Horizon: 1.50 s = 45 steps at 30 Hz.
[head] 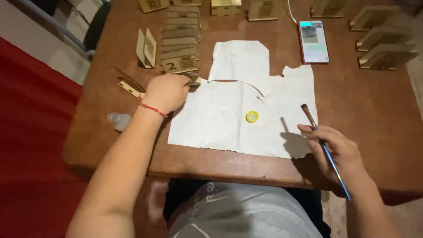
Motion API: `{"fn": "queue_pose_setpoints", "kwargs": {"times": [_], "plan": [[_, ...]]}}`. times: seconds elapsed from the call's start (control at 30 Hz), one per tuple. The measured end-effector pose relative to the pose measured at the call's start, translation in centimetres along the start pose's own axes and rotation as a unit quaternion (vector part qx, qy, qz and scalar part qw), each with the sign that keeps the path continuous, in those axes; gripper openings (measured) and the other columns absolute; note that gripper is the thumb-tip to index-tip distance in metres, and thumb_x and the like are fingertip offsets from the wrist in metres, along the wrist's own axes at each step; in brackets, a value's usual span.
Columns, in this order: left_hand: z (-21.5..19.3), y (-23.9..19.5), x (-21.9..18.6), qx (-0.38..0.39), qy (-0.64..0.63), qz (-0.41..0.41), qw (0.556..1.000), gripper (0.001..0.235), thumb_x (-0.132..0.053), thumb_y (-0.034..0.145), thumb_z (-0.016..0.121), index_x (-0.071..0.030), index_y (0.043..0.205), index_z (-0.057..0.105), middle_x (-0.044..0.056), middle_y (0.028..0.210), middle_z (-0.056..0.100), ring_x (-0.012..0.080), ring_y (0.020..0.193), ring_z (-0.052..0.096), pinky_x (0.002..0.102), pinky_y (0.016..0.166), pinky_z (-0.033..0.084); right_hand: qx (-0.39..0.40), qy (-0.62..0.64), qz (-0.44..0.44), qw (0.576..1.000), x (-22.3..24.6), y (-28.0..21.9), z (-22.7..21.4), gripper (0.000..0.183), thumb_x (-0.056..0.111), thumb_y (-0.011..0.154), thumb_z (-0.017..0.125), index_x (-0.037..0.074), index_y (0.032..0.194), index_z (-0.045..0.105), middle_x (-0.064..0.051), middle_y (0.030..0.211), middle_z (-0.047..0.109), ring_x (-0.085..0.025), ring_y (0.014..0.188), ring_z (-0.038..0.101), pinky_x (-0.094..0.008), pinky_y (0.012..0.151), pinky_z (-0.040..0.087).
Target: Applying glue to the edges of laser-cut wooden pieces using a small brush.
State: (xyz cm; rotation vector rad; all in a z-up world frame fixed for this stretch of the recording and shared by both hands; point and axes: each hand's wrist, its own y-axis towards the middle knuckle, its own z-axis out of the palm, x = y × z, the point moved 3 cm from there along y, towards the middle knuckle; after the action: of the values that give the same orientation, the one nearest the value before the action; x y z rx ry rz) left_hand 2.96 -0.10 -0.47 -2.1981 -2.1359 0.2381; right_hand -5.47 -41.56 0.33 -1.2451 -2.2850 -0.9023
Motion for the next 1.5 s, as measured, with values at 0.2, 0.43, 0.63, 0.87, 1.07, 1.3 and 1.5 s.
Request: {"fn": "queue_pose_setpoints", "kwargs": {"times": [0.2,0.43,0.63,0.87,1.07,1.3,1.5], "plan": [[-5.8,-5.3,-3.6,-0.062,-0.265,0.086,0.958,0.031,-0.025,0.095,0.05,-0.017,0.113,0.074,0.006,0.099,0.077,0.0254,0.085,0.069,0.039,0.071,0.048,-0.038,0.029,-0.017,0.999,-0.1,0.2,1.2,0.033,0.026,0.102,0.047,0.004,0.114,0.068,-0.005,0.096,0.075,-0.021,0.096,0.072,-0.031,0.087,0.055],[0.6,-3.4,-8.2,0.025,-0.856,0.06,0.512,0.031,-0.014,0.097,0.059,0.002,0.123,0.062,0.017,0.116,0.07,0.0223,0.099,0.07,0.038,0.085,0.062,-0.15,0.14,-0.021,0.978,4.7,2.4,0.8,0.026,0.018,0.104,0.048,-0.002,0.106,0.064,-0.022,0.1,0.071,-0.029,0.094,0.074,-0.034,0.091,0.057],[-0.1,-3.3,-12.9,0.102,-0.856,0.107,0.495,0.04,-0.021,0.099,0.056,0.002,0.131,0.056,0.017,0.125,0.067,0.0258,0.109,0.067,0.041,0.089,0.06,-0.168,0.302,0.053,0.937,4.2,4.8,2.6,0.025,0.007,0.095,0.058,0.001,0.116,0.046,-0.03,0.129,0.06,-0.034,0.117,0.065,-0.037,0.094,0.06],[-0.6,-1.4,-14.2,0.04,-0.755,0.276,0.594,0.039,-0.033,0.099,0.061,-0.002,0.122,0.064,0.01,0.121,0.069,0.019,0.112,0.064,0.035,0.099,0.055,-0.114,0.397,-0.033,0.91,4.1,8.4,2.9,0.037,0.006,0.089,0.068,0.011,0.109,0.037,-0.027,0.131,0.057,-0.032,0.121,0.061,-0.039,0.107,0.049],[-1.7,-1.5,-11.4,-0.206,-0.564,0.337,0.725,0.034,-0.027,0.096,0.062,0.001,0.116,0.066,0.011,0.11,0.07,0.0245,0.101,0.068,0.036,0.089,0.057,-0.089,0.258,-0.168,0.947,4.8,12.2,2.7,0.031,0.011,0.09,0.066,0.01,0.098,0.036,-0.02,0.12,0.057,-0.037,0.12,0.061,-0.044,0.102,0.05],[-3.8,-2.1,-8.3,-0.504,-0.202,0.486,0.684,0.033,0.005,0.092,0.043,-0.008,0.062,0.045,0.007,0.062,0.041,0.0273,0.059,0.034,0.058,0.091,0.049,-0.156,0.204,-0.238,0.937,1.9,12.9,7.1,0.04,0.01,0.081,0.072,0.007,0.068,0.034,-0.031,0.131,0.054,-0.052,0.123,0.057,-0.06,0.108,0.049],[-5.6,-2.5,-9.8,-0.452,-0.225,0.488,0.712,0.033,0.004,0.097,0.042,-0.002,0.065,0.046,0.011,0.066,0.044,0.0287,0.062,0.045,0.046,0.082,0.056,-0.17,0.2,-0.302,0.916,0.0,11.5,8.0,0.03,0.0,0.084,0.072,0.003,0.08,0.042,-0.031,0.133,0.052,-0.045,0.12,0.063,-0.055,0.1,0.058]]}}
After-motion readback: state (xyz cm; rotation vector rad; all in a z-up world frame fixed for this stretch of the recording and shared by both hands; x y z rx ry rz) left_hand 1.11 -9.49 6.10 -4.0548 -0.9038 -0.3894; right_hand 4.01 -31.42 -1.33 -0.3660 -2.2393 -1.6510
